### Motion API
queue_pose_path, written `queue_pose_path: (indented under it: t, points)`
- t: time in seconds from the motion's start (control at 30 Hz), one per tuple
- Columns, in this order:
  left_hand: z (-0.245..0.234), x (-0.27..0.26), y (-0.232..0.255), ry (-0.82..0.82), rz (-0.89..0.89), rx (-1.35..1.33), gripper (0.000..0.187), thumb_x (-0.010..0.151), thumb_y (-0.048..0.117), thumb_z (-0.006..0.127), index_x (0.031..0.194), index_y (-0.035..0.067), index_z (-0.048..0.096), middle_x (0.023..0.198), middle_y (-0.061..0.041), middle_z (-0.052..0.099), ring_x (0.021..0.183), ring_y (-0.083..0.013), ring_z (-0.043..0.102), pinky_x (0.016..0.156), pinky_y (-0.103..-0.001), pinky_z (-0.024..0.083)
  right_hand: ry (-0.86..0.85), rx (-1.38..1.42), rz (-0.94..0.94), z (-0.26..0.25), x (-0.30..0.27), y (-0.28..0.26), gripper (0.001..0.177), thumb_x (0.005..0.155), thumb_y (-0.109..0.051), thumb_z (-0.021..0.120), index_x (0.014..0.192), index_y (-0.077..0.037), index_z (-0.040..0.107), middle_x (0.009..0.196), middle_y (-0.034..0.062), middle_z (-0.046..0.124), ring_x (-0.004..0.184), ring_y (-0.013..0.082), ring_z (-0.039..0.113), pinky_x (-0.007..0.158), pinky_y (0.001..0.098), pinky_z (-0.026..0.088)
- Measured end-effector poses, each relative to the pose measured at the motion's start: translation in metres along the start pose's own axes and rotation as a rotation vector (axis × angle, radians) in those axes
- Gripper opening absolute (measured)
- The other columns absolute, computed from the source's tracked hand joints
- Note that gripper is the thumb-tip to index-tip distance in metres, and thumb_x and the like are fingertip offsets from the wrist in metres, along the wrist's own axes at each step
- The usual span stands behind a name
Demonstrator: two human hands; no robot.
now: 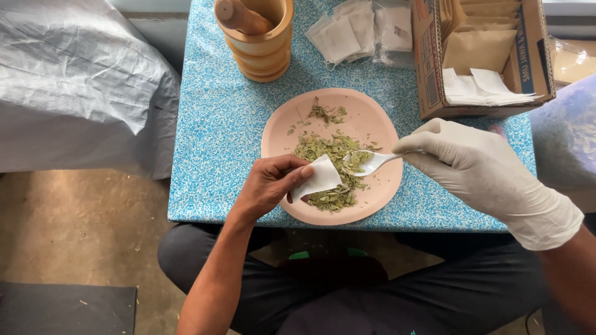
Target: Filling small filter bags with dried tea leaves using a plastic spoon on a table.
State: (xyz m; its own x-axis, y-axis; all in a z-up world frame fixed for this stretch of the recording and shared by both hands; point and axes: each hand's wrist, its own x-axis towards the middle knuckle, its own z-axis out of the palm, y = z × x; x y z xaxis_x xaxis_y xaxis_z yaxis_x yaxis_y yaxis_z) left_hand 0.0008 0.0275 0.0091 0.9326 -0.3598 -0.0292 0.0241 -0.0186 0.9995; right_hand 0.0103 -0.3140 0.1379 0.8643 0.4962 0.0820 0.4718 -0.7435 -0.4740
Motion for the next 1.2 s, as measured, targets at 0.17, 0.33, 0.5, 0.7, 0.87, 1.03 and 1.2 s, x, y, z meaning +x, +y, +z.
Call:
queue_pose_path:
  t: [0.17, 0.33, 0.5, 0.7, 0.87, 1.03, 1.2]
  points:
    - [-0.005, 0.002, -0.017, -0.036, 0.116, 0.092, 0.034, 0.110, 0.031, 0.070, 0.122, 0.004, 0.085, 0.114, -0.010, 0.087, 0.094, -0.0169, 0.080, 0.071, -0.029, 0.063, -0.028, -0.014, 0.029, 0.001, 0.000, 0.004, 0.025, 0.107, -0.023, 0.073, 0.129, -0.030, 0.083, 0.104, -0.0091, 0.077, 0.091, 0.0093, 0.072, 0.075, 0.0290, 0.050]
    - [-0.004, 0.001, -0.012, -0.079, 0.166, 0.168, 0.035, 0.113, 0.033, 0.064, 0.125, 0.006, 0.083, 0.118, -0.010, 0.085, 0.099, -0.0195, 0.079, 0.076, -0.031, 0.060, -0.024, 0.000, -0.005, 0.001, -0.001, -0.001, 0.023, 0.107, -0.021, 0.073, 0.127, -0.028, 0.084, 0.104, -0.0091, 0.078, 0.092, 0.0093, 0.072, 0.080, 0.0276, 0.050]
    - [-0.002, 0.002, -0.008, -0.102, 0.159, 0.189, 0.036, 0.115, 0.036, 0.061, 0.117, 0.008, 0.083, 0.109, -0.006, 0.082, 0.093, -0.0177, 0.075, 0.072, -0.030, 0.056, -0.083, 0.009, 0.003, 0.009, -0.002, 0.009, 0.026, 0.107, -0.024, 0.071, 0.128, -0.033, 0.083, 0.108, -0.0056, 0.077, 0.087, 0.0144, 0.073, 0.077, 0.0330, 0.053]
    - [-0.001, 0.002, -0.009, -0.112, 0.155, 0.190, 0.036, 0.116, 0.035, 0.059, 0.112, 0.007, 0.080, 0.100, -0.002, 0.077, 0.084, -0.0140, 0.068, 0.069, -0.029, 0.051, -0.141, -0.079, 0.050, 0.013, 0.003, 0.004, 0.024, 0.105, -0.033, 0.071, 0.125, -0.041, 0.082, 0.106, -0.0088, 0.077, 0.089, 0.0170, 0.072, 0.069, 0.0409, 0.049]
    - [0.001, 0.003, -0.006, -0.105, 0.128, 0.212, 0.041, 0.115, 0.040, 0.058, 0.123, 0.008, 0.082, 0.113, -0.005, 0.082, 0.094, -0.0168, 0.073, 0.071, -0.030, 0.054, -0.078, -0.203, -0.112, 0.020, 0.010, 0.000, 0.019, 0.108, -0.034, 0.069, 0.125, -0.034, 0.078, 0.107, -0.0067, 0.073, 0.081, 0.0241, 0.066, 0.061, 0.0469, 0.047]
    - [0.004, 0.001, 0.004, -0.139, 0.087, 0.178, 0.052, 0.104, 0.042, 0.073, 0.145, 0.011, 0.074, 0.142, -0.011, 0.079, 0.119, -0.0204, 0.078, 0.090, -0.030, 0.067, -0.020, -0.435, -0.312, 0.025, 0.022, -0.006, 0.014, 0.110, -0.030, 0.069, 0.123, -0.028, 0.073, 0.108, -0.0017, 0.069, 0.076, 0.0283, 0.064, 0.058, 0.0489, 0.050]
    - [0.013, -0.003, 0.022, -0.152, 0.208, 0.320, 0.083, 0.093, 0.026, 0.092, 0.164, 0.018, 0.051, 0.164, -0.015, 0.064, 0.152, -0.0313, 0.062, 0.120, -0.045, 0.052, -0.066, -0.738, -0.377, 0.021, 0.031, -0.023, 0.026, 0.091, -0.006, 0.073, 0.105, -0.027, 0.067, 0.092, -0.0002, 0.063, 0.071, 0.0265, 0.065, 0.049, 0.0428, 0.050]
